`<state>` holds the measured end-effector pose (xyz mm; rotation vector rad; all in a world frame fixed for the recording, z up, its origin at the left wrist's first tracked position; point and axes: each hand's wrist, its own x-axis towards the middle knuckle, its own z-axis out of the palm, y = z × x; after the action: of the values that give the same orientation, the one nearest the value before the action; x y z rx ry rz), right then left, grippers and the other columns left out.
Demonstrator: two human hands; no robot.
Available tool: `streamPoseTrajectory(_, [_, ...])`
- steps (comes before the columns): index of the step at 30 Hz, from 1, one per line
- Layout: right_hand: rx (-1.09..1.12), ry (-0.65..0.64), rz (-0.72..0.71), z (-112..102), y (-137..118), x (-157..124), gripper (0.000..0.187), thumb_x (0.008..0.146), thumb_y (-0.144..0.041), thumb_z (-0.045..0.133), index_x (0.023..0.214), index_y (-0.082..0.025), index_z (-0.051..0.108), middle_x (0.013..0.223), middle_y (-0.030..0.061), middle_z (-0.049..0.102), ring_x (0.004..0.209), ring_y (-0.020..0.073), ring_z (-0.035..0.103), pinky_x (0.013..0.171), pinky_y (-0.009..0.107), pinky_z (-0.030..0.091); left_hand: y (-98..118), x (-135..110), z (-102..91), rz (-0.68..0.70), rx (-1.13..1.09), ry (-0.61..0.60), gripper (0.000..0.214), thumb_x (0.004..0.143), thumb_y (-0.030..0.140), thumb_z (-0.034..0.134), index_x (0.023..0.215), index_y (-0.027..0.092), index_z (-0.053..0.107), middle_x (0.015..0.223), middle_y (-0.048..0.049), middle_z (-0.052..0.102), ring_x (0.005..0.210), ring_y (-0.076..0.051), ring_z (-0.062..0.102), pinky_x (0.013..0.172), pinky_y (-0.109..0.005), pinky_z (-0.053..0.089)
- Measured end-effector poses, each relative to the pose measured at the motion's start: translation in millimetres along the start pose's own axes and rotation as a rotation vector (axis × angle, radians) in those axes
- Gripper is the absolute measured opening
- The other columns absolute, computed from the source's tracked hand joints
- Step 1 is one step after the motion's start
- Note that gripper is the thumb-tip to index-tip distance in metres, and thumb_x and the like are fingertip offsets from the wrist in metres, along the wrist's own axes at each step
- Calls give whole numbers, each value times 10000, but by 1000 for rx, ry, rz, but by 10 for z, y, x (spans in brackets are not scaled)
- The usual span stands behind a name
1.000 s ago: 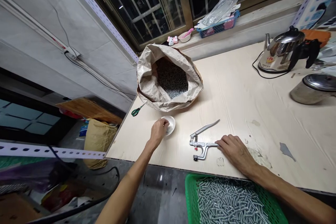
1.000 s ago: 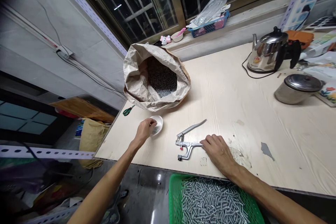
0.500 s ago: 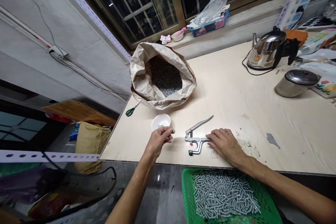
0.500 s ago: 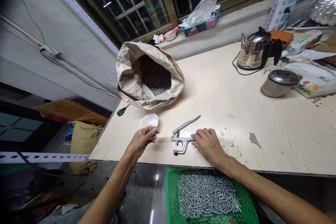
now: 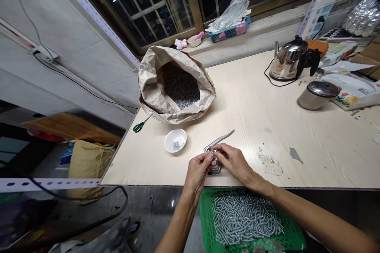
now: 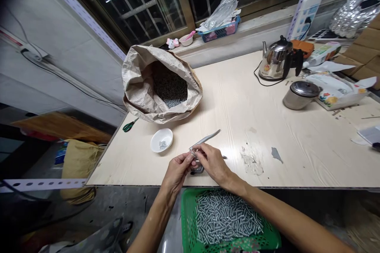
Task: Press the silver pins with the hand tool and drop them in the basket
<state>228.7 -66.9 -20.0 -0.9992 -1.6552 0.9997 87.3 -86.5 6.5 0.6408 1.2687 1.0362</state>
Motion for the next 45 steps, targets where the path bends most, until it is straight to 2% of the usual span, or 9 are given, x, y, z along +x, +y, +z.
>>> streamPoseTrajectory(5, [-3,-11,-4,62,48,-34,230,920,-245,466,1035,-217,663,981,61,688,915,179,639,814,354,517,-129,-73,47,273,321,144,258,677,326,735,843,129,733,713,-33,654,640,-125,598,627,-229,489])
streamPoseTrajectory(8, [1,-16,1,65,7,-18,196,915,-282,490,961,-219,669,925,50,690,866,177,644,778,343,521,-157,-121,58,343,401,186,183,704,267,687,837,147,728,783,-45,670,689,-148,621,642,-240,501])
streamPoseTrajectory(14, [-17,-59,-8,83,-53,11,144,901,-272,505,853,-213,627,803,19,663,755,157,628,693,304,506,-144,-133,-15,248,323,123,213,717,280,680,861,127,714,729,-49,679,627,-150,633,632,-257,514])
streamPoseTrajectory(21, [-22,-64,33,211,10,-36,162,910,-284,483,851,-215,618,796,17,657,737,153,614,688,302,487,-170,-123,-163,6,-18,0,426,603,346,815,919,88,691,674,-36,678,602,-109,617,673,-242,524])
streamPoseTrajectory(24, [30,-83,125,236,-3,-33,133,874,-300,529,828,-206,612,779,15,663,715,151,613,660,290,478,-181,-143,-209,41,-8,0,392,611,334,820,890,91,691,693,-30,678,594,-91,607,642,-209,508])
streamPoseTrajectory(28, [115,-139,242,236,-27,-16,156,831,-334,562,794,-190,608,720,10,640,642,135,579,590,269,452,-187,-142,-269,84,53,8,326,622,348,814,774,100,668,576,0,636,503,-79,569,547,-189,477])
streamPoseTrajectory(37, [197,-100,316,307,62,-51,235,826,-421,546,783,-190,563,673,-7,610,572,119,560,536,258,456,-217,-109,-348,-84,-214,25,453,504,354,881,806,88,673,605,-5,640,501,-55,557,583,-198,542])
streamPoseTrajectory(42, [258,-23,313,415,-186,388,229,858,-405,528,839,-182,575,725,18,631,603,137,607,548,269,486,-215,-127,-459,-23,-190,171,502,505,357,879,881,89,681,696,-13,653,539,-59,573,611,-214,554])
streamPoseTrajectory(45, [229,-114,92,508,-453,826,223,909,-355,478,944,-188,622,823,31,654,710,143,631,660,288,507,-240,-147,-511,-3,-67,198,563,523,420,853,930,77,670,613,-1,636,512,-74,573,578,-221,538])
